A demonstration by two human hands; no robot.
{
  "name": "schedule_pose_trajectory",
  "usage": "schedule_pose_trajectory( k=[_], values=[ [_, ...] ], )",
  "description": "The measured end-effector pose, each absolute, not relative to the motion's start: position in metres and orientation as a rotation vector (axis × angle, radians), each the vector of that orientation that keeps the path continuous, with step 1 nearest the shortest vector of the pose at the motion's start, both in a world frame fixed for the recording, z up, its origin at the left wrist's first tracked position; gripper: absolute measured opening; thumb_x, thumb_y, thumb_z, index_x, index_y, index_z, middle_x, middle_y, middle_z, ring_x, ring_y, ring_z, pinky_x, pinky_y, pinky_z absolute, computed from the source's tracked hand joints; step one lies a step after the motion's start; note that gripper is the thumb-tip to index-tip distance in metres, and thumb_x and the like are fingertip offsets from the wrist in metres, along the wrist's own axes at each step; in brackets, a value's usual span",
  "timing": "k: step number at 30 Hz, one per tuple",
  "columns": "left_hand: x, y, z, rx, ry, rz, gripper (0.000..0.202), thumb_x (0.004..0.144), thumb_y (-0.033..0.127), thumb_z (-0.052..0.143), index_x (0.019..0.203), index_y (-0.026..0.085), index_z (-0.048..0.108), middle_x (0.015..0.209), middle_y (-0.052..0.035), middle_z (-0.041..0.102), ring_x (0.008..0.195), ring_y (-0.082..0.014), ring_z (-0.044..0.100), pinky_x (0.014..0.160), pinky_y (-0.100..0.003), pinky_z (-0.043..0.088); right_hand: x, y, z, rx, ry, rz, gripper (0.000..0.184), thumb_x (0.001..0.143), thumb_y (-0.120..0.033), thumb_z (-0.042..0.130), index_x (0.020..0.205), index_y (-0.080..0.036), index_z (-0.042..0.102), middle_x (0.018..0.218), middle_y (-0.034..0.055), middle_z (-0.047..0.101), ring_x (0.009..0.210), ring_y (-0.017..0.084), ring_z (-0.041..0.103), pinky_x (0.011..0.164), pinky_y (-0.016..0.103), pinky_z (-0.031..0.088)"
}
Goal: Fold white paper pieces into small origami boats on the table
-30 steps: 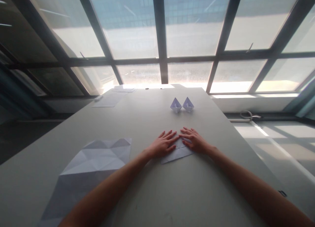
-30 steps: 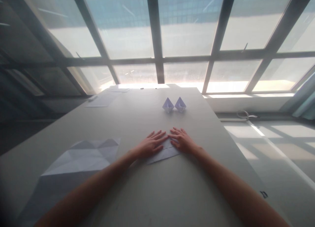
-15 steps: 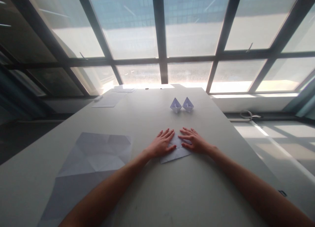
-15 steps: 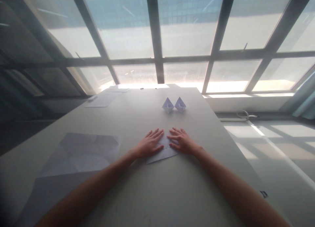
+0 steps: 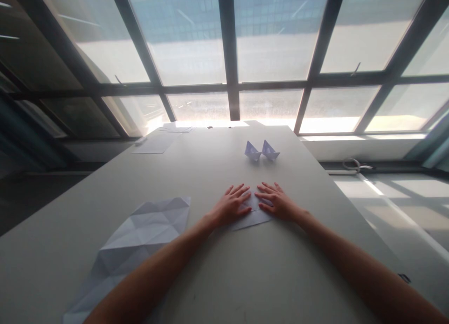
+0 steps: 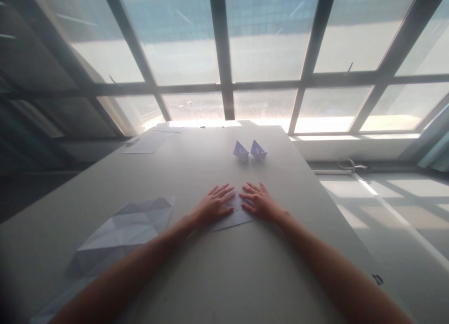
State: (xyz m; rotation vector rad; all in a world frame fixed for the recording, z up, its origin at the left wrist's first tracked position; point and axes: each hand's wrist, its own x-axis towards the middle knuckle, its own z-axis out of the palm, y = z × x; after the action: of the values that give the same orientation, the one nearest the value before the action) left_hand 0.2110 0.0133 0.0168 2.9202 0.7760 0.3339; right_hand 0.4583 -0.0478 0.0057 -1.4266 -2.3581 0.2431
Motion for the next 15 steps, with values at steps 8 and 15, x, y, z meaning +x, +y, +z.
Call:
schedule_pose_trajectory(
  k=[8,15],
  values=[
    [0.2162,0.0117,0.0163,2.858,0.570,0.522,0.028,0.099,0.032,0.047,0.118,0.025,0.067,0.131,-0.0049,0.061,0.122,-0.0213,0.056,0.105,-0.037,0.042,0.4571,-0.0456,-0.0005,-1.489,-2.327,0.216,0.045,0.096,-0.040,0.048,0.139,-0.025,0.052,0.150,0.0116,0.042,0.143,0.029,0.027,0.114,0.060,0.014],
    [0.2194,0.0100,0.0158,2.714,0.485,0.527,0.033,0.101,0.029,0.041,0.120,0.023,0.066,0.134,-0.0040,0.059,0.125,-0.0210,0.053,0.106,-0.035,0.042,0.4584,-0.0459,-0.0023,-1.499,-2.324,0.232,0.046,0.096,-0.040,0.047,0.139,-0.025,0.052,0.151,0.0108,0.041,0.143,0.028,0.028,0.114,0.058,0.019]
  ],
)
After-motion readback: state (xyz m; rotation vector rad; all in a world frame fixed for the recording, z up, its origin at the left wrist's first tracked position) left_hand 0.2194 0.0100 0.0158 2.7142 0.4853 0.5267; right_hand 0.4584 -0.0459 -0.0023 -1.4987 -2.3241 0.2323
